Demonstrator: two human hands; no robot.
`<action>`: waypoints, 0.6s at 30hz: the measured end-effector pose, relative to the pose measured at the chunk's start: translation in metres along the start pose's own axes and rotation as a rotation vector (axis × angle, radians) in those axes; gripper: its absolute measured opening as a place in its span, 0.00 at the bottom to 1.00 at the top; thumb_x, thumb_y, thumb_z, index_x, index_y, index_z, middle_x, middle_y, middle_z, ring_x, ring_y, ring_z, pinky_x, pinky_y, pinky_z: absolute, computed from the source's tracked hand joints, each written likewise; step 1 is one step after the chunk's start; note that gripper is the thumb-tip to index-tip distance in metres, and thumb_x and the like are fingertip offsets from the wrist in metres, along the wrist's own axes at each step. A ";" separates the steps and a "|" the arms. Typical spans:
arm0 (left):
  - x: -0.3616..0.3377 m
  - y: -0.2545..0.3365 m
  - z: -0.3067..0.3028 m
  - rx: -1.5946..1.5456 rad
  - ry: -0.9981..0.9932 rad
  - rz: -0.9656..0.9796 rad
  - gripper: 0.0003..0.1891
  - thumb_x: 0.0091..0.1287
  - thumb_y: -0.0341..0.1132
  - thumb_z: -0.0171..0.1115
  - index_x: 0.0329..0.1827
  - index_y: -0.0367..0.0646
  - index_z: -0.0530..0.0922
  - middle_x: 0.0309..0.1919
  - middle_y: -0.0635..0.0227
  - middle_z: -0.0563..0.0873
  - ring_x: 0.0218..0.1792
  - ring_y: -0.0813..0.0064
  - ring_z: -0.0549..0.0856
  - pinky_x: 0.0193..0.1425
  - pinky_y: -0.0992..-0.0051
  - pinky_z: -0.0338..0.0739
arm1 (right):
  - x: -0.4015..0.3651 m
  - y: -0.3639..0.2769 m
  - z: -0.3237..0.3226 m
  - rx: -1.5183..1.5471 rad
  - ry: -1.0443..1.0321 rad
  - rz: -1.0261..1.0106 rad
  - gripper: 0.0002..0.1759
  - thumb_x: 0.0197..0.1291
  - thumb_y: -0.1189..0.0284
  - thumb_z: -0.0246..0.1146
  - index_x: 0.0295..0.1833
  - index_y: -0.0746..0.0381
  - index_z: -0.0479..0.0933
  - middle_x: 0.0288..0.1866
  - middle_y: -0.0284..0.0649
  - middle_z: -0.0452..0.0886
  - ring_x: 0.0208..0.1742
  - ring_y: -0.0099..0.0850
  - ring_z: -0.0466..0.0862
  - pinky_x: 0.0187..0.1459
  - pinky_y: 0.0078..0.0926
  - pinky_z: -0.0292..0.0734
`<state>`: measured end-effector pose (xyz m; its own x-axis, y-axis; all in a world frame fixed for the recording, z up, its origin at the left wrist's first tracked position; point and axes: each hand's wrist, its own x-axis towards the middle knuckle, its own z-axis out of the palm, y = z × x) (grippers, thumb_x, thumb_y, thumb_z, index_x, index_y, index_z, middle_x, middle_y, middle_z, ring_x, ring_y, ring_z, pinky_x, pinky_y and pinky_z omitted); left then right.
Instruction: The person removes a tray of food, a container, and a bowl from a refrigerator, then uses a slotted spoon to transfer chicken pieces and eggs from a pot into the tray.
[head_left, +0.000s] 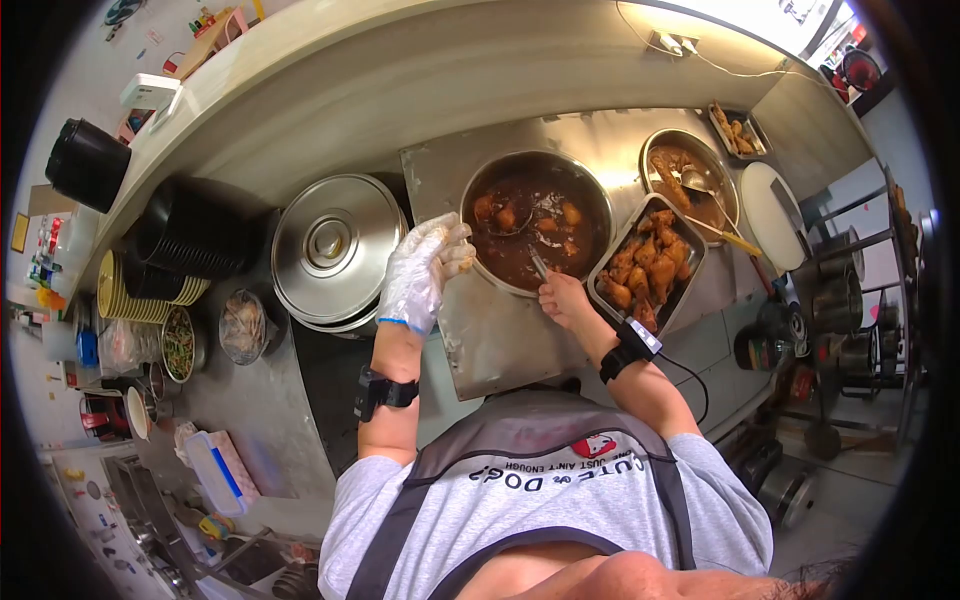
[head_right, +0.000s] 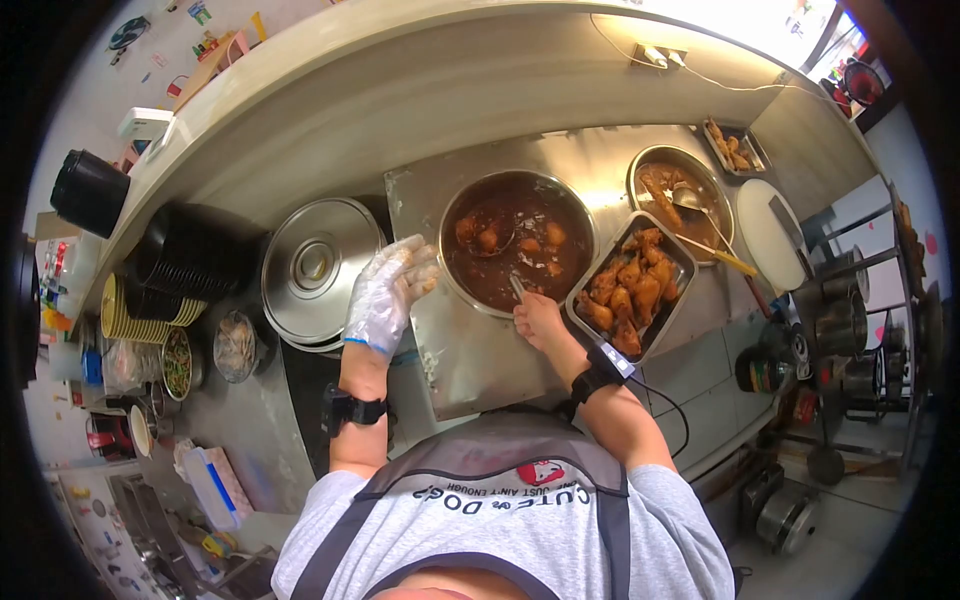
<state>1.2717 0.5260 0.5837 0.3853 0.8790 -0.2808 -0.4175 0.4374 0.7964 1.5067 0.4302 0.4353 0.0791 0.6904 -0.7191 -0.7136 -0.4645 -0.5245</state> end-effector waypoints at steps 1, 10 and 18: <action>-0.001 0.001 0.000 0.009 0.005 0.005 0.20 0.74 0.37 0.57 0.62 0.32 0.75 0.53 0.49 0.84 0.45 0.62 0.86 0.51 0.67 0.82 | -0.002 0.002 -0.002 0.002 0.001 0.001 0.10 0.76 0.66 0.51 0.52 0.61 0.71 0.25 0.27 0.64 0.20 0.15 0.60 0.19 0.14 0.52; 0.002 -0.005 -0.005 0.033 -0.001 0.000 0.21 0.73 0.37 0.57 0.63 0.32 0.74 0.54 0.49 0.83 0.46 0.62 0.85 0.53 0.67 0.82 | -0.003 0.009 -0.025 0.135 -0.144 -0.038 0.11 0.75 0.66 0.54 0.52 0.60 0.74 0.25 0.28 0.66 0.21 0.17 0.61 0.21 0.16 0.53; 0.087 -0.017 -0.022 0.693 0.083 0.110 0.23 0.69 0.37 0.59 0.61 0.30 0.76 0.49 0.55 0.86 0.46 0.68 0.85 0.51 0.73 0.79 | -0.015 0.009 -0.026 0.026 -0.133 0.048 0.10 0.75 0.66 0.54 0.53 0.59 0.75 0.25 0.26 0.66 0.20 0.16 0.60 0.19 0.15 0.52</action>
<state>1.2937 0.5991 0.5342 0.2954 0.9348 -0.1970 0.1805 0.1478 0.9724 1.5173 0.4015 0.4302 -0.0472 0.7359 -0.6755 -0.7325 -0.4852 -0.4774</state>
